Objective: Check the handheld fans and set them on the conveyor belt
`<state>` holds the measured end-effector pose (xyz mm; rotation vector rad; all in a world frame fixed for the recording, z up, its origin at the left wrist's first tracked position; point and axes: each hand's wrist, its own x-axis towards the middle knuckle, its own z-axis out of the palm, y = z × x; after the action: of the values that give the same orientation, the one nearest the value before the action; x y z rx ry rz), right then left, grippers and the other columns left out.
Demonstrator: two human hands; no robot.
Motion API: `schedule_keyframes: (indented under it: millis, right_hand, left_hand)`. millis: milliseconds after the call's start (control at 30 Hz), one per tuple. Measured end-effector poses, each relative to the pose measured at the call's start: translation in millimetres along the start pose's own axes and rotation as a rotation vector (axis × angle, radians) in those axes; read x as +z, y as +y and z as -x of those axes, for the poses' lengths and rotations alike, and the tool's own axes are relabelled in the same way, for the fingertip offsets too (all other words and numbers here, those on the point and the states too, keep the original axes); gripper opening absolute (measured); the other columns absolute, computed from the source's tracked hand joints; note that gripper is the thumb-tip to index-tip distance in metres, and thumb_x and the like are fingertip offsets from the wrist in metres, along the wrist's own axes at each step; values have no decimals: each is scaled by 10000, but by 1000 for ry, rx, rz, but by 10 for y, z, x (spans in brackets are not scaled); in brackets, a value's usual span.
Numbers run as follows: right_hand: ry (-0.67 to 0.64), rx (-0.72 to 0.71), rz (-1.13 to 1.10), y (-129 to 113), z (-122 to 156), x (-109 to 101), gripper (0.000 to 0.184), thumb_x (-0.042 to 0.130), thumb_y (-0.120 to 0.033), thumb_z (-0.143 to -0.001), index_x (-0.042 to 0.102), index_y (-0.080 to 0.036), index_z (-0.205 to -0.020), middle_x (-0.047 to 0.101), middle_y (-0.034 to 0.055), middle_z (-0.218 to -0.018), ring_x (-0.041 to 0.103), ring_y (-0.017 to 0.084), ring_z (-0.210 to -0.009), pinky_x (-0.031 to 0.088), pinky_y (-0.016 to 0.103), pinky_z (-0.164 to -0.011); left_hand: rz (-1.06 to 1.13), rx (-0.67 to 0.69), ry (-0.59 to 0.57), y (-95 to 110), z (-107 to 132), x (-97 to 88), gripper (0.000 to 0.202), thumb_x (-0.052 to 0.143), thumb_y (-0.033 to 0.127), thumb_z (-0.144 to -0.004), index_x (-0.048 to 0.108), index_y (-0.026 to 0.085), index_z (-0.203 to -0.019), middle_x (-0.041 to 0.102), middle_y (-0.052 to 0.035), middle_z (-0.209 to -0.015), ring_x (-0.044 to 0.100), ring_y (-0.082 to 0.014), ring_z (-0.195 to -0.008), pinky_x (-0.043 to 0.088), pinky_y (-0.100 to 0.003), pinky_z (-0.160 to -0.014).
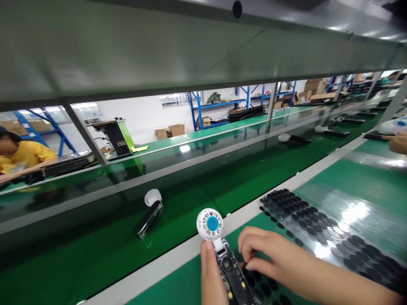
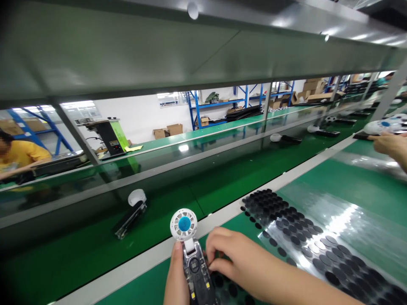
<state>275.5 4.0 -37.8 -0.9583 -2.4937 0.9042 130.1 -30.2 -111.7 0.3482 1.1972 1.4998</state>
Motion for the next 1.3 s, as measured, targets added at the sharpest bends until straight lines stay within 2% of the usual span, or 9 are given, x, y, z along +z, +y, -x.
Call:
schedule_keyframes:
  millis: [100, 200, 300, 467, 633, 1067, 1300]
  right_hand:
    - [-39, 33, 25, -210, -130, 4, 134, 540, -91, -758, 526, -220, -723, 560, -34, -789, 527, 117, -709, 381, 191, -629]
    - [-75, 41, 84, -314, -267, 24, 110, 517, -115, -745, 534, -212, -696, 559, -34, -715, 504, 115, -634, 334, 198, -556]
    - [-59, 33, 43, -303, -315, 50, 137, 483, -96, -736, 523, -209, -670, 553, -39, -718, 498, 102, -634, 329, 186, -557]
    - [-41, 88, -14, -176, -282, 67, 143, 472, -95, -742, 494, -211, -661, 542, -42, -711, 488, 102, -631, 331, 188, -555]
    - [-39, 97, -73, -127, -271, 70, 156, 469, -104, -772, 498, -216, -667, 541, -55, -698, 477, 93, -609, 330, 183, -549]
    - [-77, 147, -35, -191, -252, 98, 158, 458, -112, -780, 466, -205, -652, 541, -52, -699, 510, 99, -639, 360, 198, -594]
    - [-93, 173, 70, -349, -319, 68, 173, 490, -62, -786, 531, -169, -657, 576, 9, -754, 545, 142, -712, 410, 237, -651]
  left_hand:
    - [-26, 73, 16, 3, -21, -24, 446, 570, 565, -688, 591, 176, -906, 650, -47, -786, 596, -230, -830, 440, -320, -776]
    - [-37, 101, 29, 17, -37, -30, 388, 611, 513, -677, 610, 164, -845, 656, -51, -768, 592, -242, -856, 426, -322, -807]
    - [-33, 118, 32, 44, -21, -15, 367, 642, 489, -652, 623, 156, -804, 665, -63, -784, 596, -249, -852, 428, -318, -802]
    - [-41, 175, -52, 103, 51, 24, 457, 557, 566, -691, 634, 141, -840, 669, -92, -814, 603, -269, -859, 439, -337, -785]
    - [-71, 172, -52, 129, 87, 33, 453, 517, 561, -728, 623, 147, -880, 659, -81, -869, 596, -237, -872, 432, -355, -808]
    - [-85, 160, -66, 175, 127, 46, 455, 520, 577, -715, 634, 159, -854, 662, -80, -805, 598, -258, -845, 442, -342, -771]
    - [-57, 171, -80, 137, 91, 43, 449, 535, 570, -709, 631, 159, -863, 662, -73, -800, 600, -249, -838, 437, -346, -787]
